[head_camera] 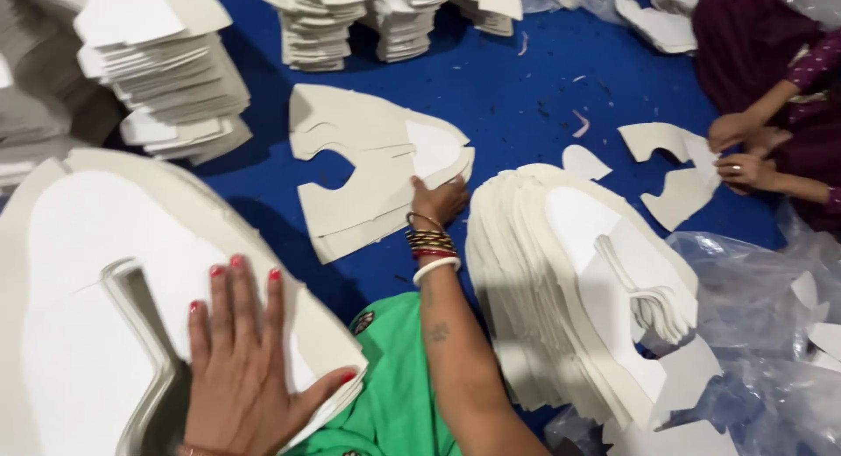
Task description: The person organizes and stacks cut-out white shoe upper components into tidy piles.
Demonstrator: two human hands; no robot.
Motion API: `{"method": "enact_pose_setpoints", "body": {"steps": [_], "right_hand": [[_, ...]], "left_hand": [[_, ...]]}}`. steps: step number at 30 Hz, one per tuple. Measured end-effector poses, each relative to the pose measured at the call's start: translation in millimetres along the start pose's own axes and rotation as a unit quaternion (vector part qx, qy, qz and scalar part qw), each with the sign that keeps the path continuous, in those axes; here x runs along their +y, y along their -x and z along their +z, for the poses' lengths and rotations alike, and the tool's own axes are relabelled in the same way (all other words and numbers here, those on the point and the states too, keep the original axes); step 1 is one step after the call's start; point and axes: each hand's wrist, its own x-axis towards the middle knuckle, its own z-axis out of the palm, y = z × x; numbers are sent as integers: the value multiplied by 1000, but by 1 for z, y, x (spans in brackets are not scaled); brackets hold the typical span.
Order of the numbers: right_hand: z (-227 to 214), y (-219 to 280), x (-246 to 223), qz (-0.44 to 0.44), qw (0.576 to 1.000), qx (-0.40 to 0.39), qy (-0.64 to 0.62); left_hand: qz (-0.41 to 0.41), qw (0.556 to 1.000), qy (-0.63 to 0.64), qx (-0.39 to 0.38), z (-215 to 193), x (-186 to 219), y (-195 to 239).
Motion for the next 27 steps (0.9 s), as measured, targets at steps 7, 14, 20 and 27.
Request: {"method": "enact_pose_setpoints", "body": {"steps": [7, 14, 20, 27], "right_hand": [[-13, 11, -15, -163, 912, -31, -375], [-298, 86, -177, -376, 793, -62, -476], [-416, 126, -268, -499, 743, -182, -407], [-256, 189, -294, -403, 670, -499, -374]], "left_hand": [[22, 990, 136, -13, -56, 0, 16], [-28, 989, 100, 106, -133, -40, 60], [-63, 960, 191, 193, -187, -63, 91], [-266, 843, 458, 96, -169, -135, 167]]}}
